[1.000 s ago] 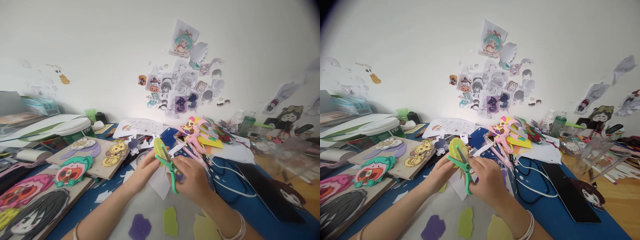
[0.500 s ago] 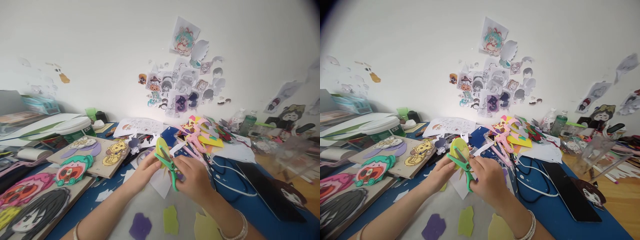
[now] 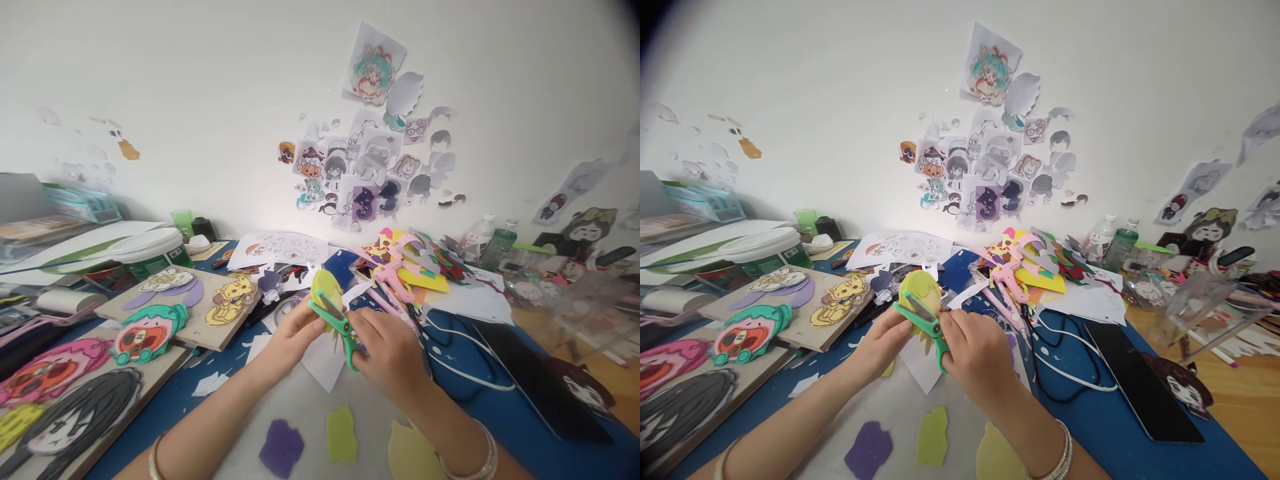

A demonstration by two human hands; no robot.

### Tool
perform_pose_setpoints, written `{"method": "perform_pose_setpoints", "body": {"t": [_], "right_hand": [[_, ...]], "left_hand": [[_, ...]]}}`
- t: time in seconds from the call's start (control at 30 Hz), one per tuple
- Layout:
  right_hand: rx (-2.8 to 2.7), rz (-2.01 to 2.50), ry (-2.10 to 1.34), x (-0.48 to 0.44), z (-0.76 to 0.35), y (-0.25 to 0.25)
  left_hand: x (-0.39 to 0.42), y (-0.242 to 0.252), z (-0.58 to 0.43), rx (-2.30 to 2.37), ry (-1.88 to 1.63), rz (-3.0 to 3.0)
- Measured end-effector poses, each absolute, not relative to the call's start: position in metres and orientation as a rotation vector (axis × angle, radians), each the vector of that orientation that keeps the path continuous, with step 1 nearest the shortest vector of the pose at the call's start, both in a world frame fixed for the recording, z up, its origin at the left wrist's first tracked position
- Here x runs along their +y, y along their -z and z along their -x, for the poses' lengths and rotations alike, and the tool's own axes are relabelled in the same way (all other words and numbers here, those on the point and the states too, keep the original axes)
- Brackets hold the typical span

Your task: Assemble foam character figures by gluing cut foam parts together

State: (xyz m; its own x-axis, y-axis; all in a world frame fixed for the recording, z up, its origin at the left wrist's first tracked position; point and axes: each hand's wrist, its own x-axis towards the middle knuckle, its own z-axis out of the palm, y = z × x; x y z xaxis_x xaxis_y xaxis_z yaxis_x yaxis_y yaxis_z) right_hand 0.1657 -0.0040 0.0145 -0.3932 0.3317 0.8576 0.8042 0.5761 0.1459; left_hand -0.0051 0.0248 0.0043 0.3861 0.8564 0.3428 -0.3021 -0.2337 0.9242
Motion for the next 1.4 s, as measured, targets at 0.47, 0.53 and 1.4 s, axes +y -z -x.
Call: {"method": "perform_pose_setpoints", "body": {"t": [0.47, 0.53, 1.4], "right_hand": [[-1.956, 0.920, 0.730, -0.0035, -0.1660, -0.0137], [-1.948, 0.935, 0.624, -0.0026, -0.1660, -0.0145], [-1.913, 0.871, 0.772, -0.0054, -0.1639, -0.0141]], "left_hand": [[0.0250, -0.0062, 0.0043, 0.509, -1.155, -1.424], [0.0254, -0.0069, 0.0044, 0.499, -1.157, -1.413], [0.0310, 0.0014, 0.0088, 0.375, -1.113, -1.519]]}}
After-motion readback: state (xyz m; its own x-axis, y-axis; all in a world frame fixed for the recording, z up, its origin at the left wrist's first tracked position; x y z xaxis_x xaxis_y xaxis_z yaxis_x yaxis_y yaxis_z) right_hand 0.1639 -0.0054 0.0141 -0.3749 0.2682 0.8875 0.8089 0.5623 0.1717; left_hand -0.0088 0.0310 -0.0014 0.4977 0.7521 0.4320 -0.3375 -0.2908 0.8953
